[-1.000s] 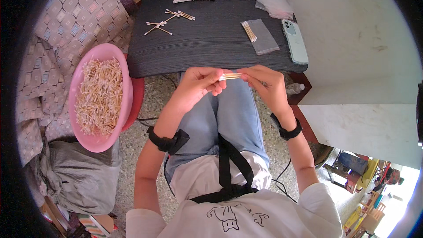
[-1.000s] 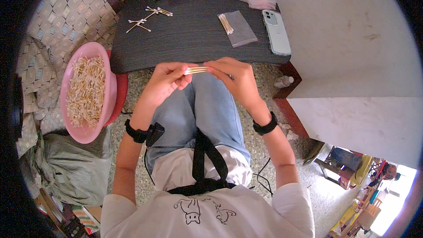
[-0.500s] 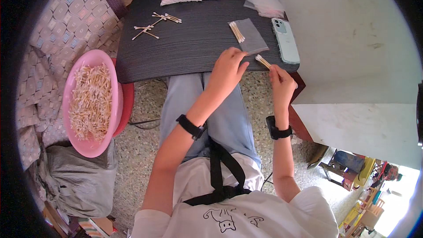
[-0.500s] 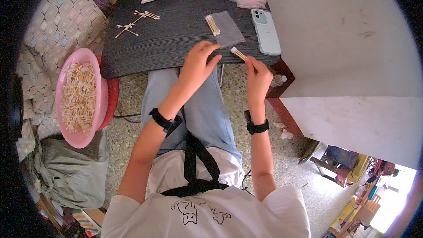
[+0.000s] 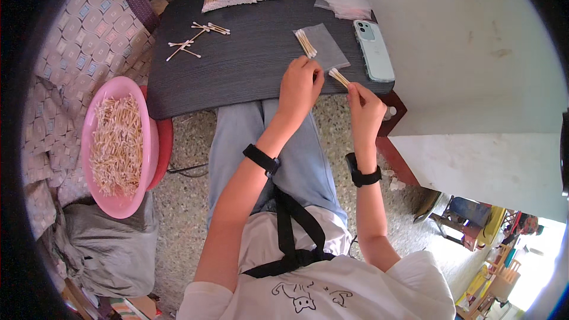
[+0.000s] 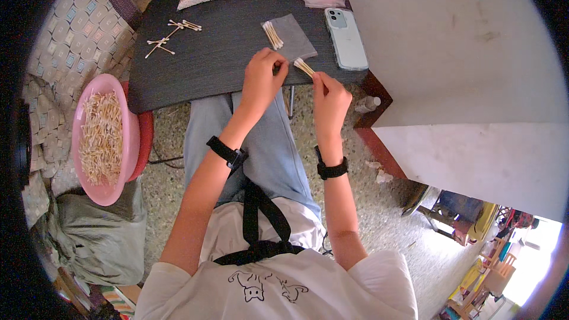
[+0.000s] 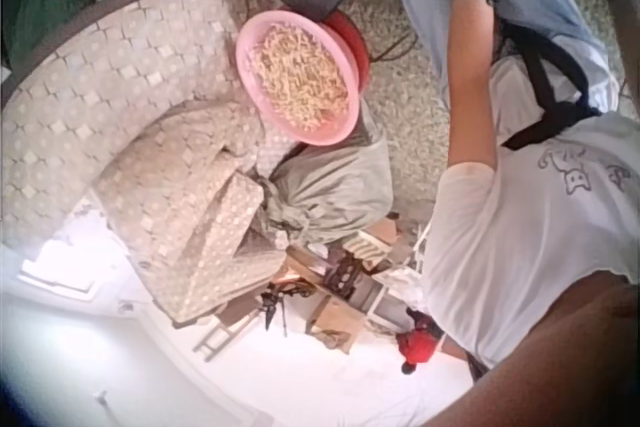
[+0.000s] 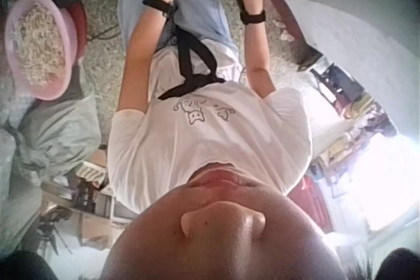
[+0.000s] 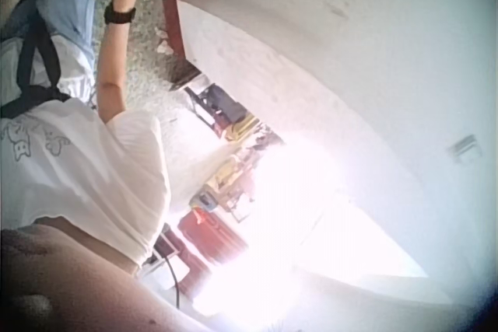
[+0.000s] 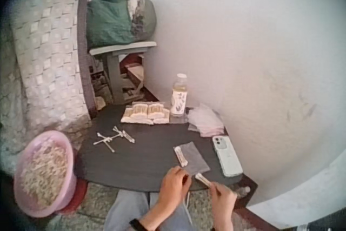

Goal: The recorder is sorting cotton swabs and packing them into small resealable plastic bags at a workstation.

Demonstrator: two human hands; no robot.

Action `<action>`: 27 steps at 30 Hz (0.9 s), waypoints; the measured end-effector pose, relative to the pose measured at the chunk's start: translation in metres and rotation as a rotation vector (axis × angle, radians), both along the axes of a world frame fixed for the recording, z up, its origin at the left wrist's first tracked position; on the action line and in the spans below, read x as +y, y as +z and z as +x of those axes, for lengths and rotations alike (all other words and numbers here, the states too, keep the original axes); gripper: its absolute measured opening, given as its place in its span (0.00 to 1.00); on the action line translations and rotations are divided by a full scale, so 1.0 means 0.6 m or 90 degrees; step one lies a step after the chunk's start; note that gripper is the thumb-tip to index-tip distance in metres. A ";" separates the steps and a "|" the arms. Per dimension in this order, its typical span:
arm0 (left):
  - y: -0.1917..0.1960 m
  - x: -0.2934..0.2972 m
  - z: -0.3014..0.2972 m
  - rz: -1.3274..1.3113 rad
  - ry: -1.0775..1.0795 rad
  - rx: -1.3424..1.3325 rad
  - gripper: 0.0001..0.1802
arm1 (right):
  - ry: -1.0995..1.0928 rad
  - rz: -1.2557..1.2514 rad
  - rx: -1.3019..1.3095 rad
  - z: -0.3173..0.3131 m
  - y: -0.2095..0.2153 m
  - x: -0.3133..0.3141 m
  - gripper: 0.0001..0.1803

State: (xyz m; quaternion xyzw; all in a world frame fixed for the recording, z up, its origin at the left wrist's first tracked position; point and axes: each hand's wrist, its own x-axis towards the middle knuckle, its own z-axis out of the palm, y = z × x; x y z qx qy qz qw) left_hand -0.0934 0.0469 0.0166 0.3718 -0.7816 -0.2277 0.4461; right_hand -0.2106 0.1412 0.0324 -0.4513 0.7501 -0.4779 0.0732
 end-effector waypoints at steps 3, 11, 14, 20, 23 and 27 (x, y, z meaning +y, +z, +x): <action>0.000 0.003 0.001 0.016 -0.003 0.029 0.04 | -0.024 -0.008 -0.024 0.009 -0.002 0.000 0.09; 0.009 0.022 0.010 0.110 -0.034 0.095 0.06 | -0.029 0.012 -0.043 0.018 -0.002 -0.001 0.10; 0.008 0.029 0.016 -0.086 -0.008 -0.010 0.06 | -0.027 0.023 -0.050 0.025 0.000 -0.005 0.10; 0.005 0.027 0.028 -0.234 -0.024 -0.201 0.06 | -0.018 0.003 -0.008 0.035 0.000 -0.012 0.09; -0.006 0.024 0.029 -0.183 -0.054 -0.216 0.07 | -0.015 -0.003 0.030 0.034 0.000 -0.018 0.09; -0.010 0.025 0.027 -0.157 -0.070 -0.188 0.07 | -0.005 -0.018 0.128 0.032 -0.003 -0.027 0.10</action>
